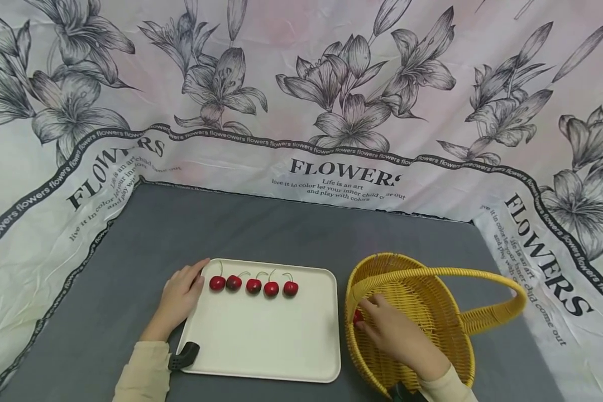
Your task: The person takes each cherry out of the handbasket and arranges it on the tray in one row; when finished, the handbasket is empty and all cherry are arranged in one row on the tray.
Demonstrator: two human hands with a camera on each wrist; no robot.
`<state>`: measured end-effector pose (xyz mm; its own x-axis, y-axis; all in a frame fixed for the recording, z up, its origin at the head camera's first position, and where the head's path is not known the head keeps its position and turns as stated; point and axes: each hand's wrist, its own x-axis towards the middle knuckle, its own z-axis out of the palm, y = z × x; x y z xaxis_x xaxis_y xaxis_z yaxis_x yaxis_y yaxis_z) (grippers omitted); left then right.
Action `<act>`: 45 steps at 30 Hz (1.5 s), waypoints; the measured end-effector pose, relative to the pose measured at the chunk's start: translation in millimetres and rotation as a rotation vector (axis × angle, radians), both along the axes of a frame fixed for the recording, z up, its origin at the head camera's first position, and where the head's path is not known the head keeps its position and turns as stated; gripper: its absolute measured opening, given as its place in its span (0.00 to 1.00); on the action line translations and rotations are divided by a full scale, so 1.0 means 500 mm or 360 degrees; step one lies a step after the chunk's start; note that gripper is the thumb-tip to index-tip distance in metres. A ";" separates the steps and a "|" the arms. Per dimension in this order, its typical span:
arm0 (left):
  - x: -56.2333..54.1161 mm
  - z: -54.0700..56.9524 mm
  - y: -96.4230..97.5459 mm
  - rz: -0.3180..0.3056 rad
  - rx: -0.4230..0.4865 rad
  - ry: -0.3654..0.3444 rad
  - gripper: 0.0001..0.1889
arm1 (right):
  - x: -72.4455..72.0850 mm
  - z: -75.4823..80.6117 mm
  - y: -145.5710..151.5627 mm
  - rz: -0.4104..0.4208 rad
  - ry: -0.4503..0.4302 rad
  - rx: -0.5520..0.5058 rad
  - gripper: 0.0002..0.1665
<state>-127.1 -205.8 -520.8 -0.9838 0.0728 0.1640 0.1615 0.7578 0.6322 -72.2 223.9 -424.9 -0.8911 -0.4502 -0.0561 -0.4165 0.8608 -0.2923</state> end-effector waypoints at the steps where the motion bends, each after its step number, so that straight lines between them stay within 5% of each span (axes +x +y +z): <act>1: -0.001 0.000 0.000 0.0004 0.0002 0.0004 0.21 | -0.002 -0.001 0.001 0.0031 0.0008 -0.0003 0.11; 15: 0.004 0.008 0.003 0.0007 -0.0018 -0.0015 0.21 | -0.008 -0.020 0.008 0.0204 -0.0019 -0.0055 0.04; 21: 0.003 0.005 0.002 0.0006 -0.0003 0.0008 0.21 | 0.002 0.010 0.008 -0.0088 -0.0104 -0.0081 0.13; 25: 0.001 0.007 0.002 0.0001 0.0008 0.0016 0.20 | 0.030 0.038 0.005 -0.0304 0.0084 -0.0100 0.20; 30: 0.002 0.008 0.002 0.0005 0.0012 0.0009 0.20 | 0.089 0.066 -0.014 -0.0363 0.0414 -0.0124 0.24; 34: 0.004 0.008 0.003 0.0011 0.0014 -0.0024 0.21 | 0.136 0.084 -0.044 -0.0325 0.0517 -0.0225 0.27; 38: 0.007 0.007 0.003 0.0016 -0.0001 -0.0028 0.21 | 0.167 0.089 -0.087 -0.0120 0.0473 -0.0483 0.29; 41: 0.008 0.010 0.003 0.0013 -0.0006 -0.0002 0.20 | 0.167 0.077 -0.129 0.0091 0.0403 -0.0637 0.27; 45: 0.006 0.015 0.006 0.0003 0.0009 0.0014 0.20 | 0.144 0.053 -0.186 0.0100 0.0145 -0.0619 0.25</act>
<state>-124.1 -202.7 -513.1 -0.9824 0.0701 0.1731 0.1658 0.7545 0.6351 -0.3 130.8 -398.6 -0.8548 -0.4757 0.2073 -0.5039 0.6653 -0.5509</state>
